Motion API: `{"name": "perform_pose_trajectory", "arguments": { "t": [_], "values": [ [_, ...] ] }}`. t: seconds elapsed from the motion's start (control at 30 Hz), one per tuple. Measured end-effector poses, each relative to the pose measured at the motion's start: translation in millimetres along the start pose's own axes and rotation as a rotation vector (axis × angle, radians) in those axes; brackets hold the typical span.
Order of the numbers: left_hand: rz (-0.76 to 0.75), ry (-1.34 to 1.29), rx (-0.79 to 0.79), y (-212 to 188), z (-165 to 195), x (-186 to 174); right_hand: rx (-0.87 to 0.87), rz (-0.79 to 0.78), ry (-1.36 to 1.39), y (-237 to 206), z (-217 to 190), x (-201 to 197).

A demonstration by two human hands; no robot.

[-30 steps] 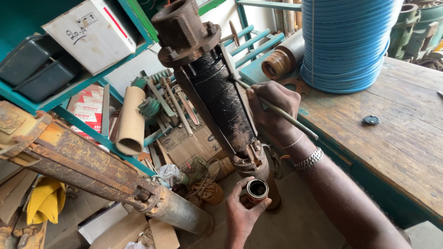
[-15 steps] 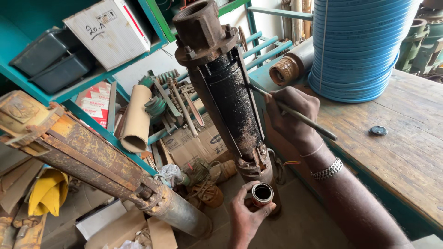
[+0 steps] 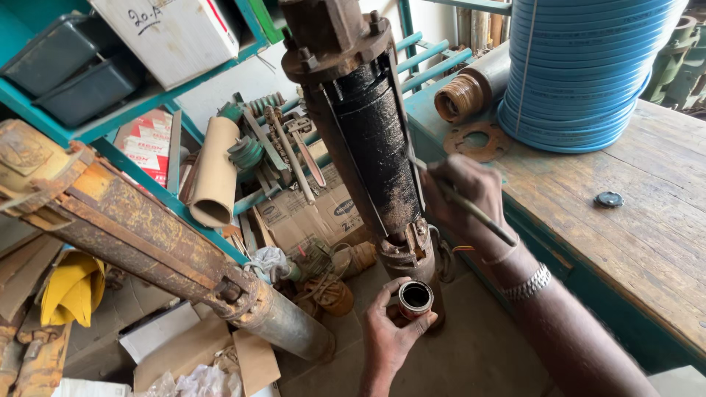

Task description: The person holds a small open can in one hand and uses a long-handled brush to apply black paint onto the rusty cylindrical housing of a pump mounted in the workshop. They repeatedly dip the brush into the can and coat different sections of the housing surface.

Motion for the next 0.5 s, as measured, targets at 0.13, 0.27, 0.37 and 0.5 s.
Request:
{"name": "perform_pose_trajectory", "arguments": {
  "t": [0.13, 0.27, 0.37, 0.5],
  "values": [
    [-0.003, 0.051, 0.010, -1.4, 0.7, -0.1, -0.012, -0.234, -0.040, -32.1, 8.5, 9.1],
    [-0.019, -0.001, -0.001, -4.1, -1.0, 4.8, 0.013, -0.256, 0.004, -34.3, 14.3, 13.1],
    [-0.009, 0.011, 0.002, -5.6, -1.6, 6.7, 0.021, -0.081, 0.052, -15.9, 17.4, 10.9],
    [0.030, -0.009, -0.092, -4.3, -4.6, 5.4, -0.009, 0.160, 0.078, -5.4, 19.5, 3.6]
  ]
}}
Point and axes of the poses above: each hand's wrist, its own y-axis towards the middle knuckle, its own x-axis out of the palm, z = x × y, the point moved 4 cm from there along y, towards the middle knuckle, and after that the axes turned 12 degrees about -y, right-handed, at the moved point
